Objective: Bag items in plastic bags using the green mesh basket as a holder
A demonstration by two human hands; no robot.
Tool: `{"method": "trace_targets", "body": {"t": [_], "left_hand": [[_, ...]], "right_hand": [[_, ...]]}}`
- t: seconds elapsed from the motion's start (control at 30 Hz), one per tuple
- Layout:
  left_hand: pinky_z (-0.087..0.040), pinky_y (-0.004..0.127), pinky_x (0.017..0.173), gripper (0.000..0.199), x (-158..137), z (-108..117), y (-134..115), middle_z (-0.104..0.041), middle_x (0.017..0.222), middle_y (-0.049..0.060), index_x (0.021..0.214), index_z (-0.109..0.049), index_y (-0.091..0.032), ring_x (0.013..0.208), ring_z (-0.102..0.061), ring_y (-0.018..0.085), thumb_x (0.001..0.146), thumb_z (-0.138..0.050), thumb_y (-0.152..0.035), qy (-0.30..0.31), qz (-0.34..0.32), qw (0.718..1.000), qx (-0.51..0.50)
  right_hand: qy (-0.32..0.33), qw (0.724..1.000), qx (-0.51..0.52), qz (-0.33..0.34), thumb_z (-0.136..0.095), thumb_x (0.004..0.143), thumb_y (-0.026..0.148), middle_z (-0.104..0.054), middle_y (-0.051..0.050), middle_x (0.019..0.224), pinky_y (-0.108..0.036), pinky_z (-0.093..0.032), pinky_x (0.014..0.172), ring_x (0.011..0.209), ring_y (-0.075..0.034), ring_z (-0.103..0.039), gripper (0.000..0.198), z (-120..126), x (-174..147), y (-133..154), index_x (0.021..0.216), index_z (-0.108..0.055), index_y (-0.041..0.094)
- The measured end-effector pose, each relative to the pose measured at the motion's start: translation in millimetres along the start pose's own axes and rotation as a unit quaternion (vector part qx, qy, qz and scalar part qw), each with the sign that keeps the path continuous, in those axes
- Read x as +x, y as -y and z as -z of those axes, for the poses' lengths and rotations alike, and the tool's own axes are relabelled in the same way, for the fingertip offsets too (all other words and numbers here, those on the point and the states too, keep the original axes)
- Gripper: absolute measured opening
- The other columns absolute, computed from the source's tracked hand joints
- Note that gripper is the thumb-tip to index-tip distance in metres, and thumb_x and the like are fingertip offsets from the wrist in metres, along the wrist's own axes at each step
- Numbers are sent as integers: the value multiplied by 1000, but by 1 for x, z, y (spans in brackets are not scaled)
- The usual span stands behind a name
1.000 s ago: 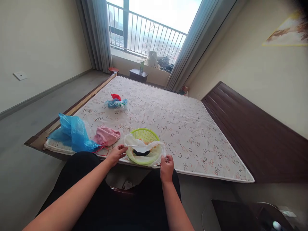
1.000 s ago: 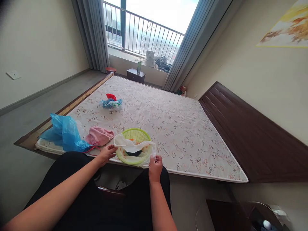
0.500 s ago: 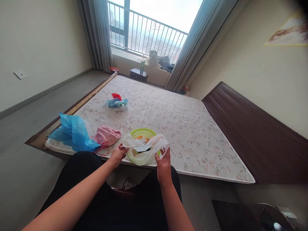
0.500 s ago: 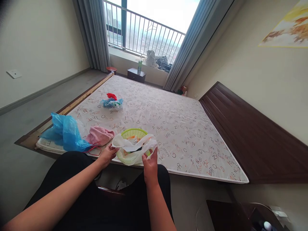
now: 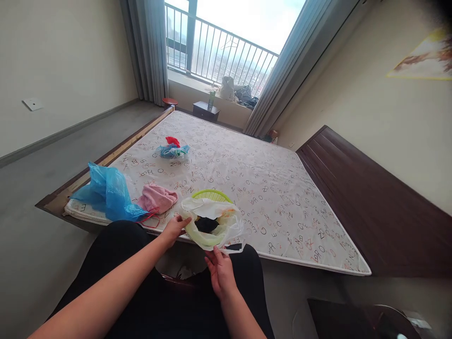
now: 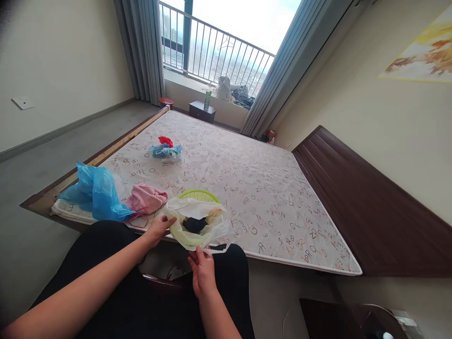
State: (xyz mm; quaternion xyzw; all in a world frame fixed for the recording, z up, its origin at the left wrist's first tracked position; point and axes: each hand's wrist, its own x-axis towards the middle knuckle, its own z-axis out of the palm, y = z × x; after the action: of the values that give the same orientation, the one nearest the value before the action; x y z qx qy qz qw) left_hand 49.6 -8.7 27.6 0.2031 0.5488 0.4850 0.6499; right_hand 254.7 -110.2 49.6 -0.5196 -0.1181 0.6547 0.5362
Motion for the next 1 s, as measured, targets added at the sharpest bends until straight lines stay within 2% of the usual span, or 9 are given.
{"method": "trace_targets", "body": {"t": [0.1, 0.27, 0.4, 0.5, 0.6, 0.73, 0.87, 0.93, 1.0], "left_hand": [[-54, 27, 60, 57, -1, 0, 0, -71, 94, 6, 92, -61, -18, 78, -70, 19, 57, -95, -47, -10, 6, 1000, 13], [-48, 24, 53, 66, -4, 1, 0, -74, 98, 8, 109, -57, -23, 79, -71, 22, 60, -94, -45, -19, -9, 998, 57], [-50, 28, 48, 61, -7, -2, -2, -72, 90, 8, 108, -56, -22, 66, -68, 21, 67, -87, -55, -25, -23, 995, 97], [-55, 30, 53, 59, -8, 0, -8, -72, 98, 10, 106, -56, -21, 75, -70, 23, 71, -82, -62, -13, -25, 998, 56], [-59, 32, 65, 62, -6, 6, -15, -70, 115, 11, 113, -57, -23, 92, -71, 23, 73, -80, -64, 45, -35, 998, -39], [-59, 30, 73, 64, -2, 15, -23, -71, 113, 9, 115, -60, -22, 90, -71, 20, 67, -89, -54, 97, 9, 993, -70], [-55, 26, 67, 59, 2, 19, -27, -72, 97, 5, 98, -61, -20, 75, -68, 15, 57, -94, -46, 34, 27, 999, -7], [-47, 23, 56, 52, 3, 21, -28, -69, 81, 1, 92, -61, -19, 59, -61, 12, 59, -91, -46, -17, -8, 997, 79], [-39, 23, 49, 42, 3, 24, -30, -63, 66, -2, 84, -61, -18, 50, -51, 12, 63, -85, -46, -68, -73, 976, 192]], "right_hand": [[7, 999, -30, 19, -91, 65, 44, -77, -6, 103, -33, -59, 74, 89, -22, -74, 51, -5, -1, 3, 102, -66, 21], [-8, 994, -78, 77, -89, 67, 48, -76, -8, 101, -34, -62, 69, 86, -24, -75, 51, -4, 6, 13, 101, -66, 17], [-28, 994, -58, 85, -88, 66, 41, -75, -5, 101, -33, -63, 67, 86, -22, -73, 48, 2, 14, 18, 102, -66, 19], [-30, 996, -36, 70, -84, 67, 36, -75, -4, 102, -33, -63, 66, 86, -20, -72, 43, 8, 20, 21, 102, -64, 21], [-2, 999, -32, 36, -82, 67, 35, -76, -4, 93, -31, -62, 61, 74, -18, -71, 39, 15, 25, 23, 98, -64, 19], [22, 999, -20, 36, -82, 67, 34, -76, -4, 88, -30, -61, 58, 67, -18, -71, 42, 21, 29, 26, 100, -63, 17], [12, 997, -4, 70, -80, 69, 33, -75, -3, 95, -30, -63, 62, 78, -19, -72, 46, 24, 32, 29, 110, -63, 19], [13, 996, -11, 83, -81, 70, 35, -75, -3, 94, -30, -62, 62, 77, -19, -72, 46, 24, 34, 28, 110, -63, 18], [18, 995, -32, 97, -82, 71, 37, -75, -3, 95, -29, -61, 60, 75, -18, -71, 48, 25, 35, 25, 111, -63, 18]]}}
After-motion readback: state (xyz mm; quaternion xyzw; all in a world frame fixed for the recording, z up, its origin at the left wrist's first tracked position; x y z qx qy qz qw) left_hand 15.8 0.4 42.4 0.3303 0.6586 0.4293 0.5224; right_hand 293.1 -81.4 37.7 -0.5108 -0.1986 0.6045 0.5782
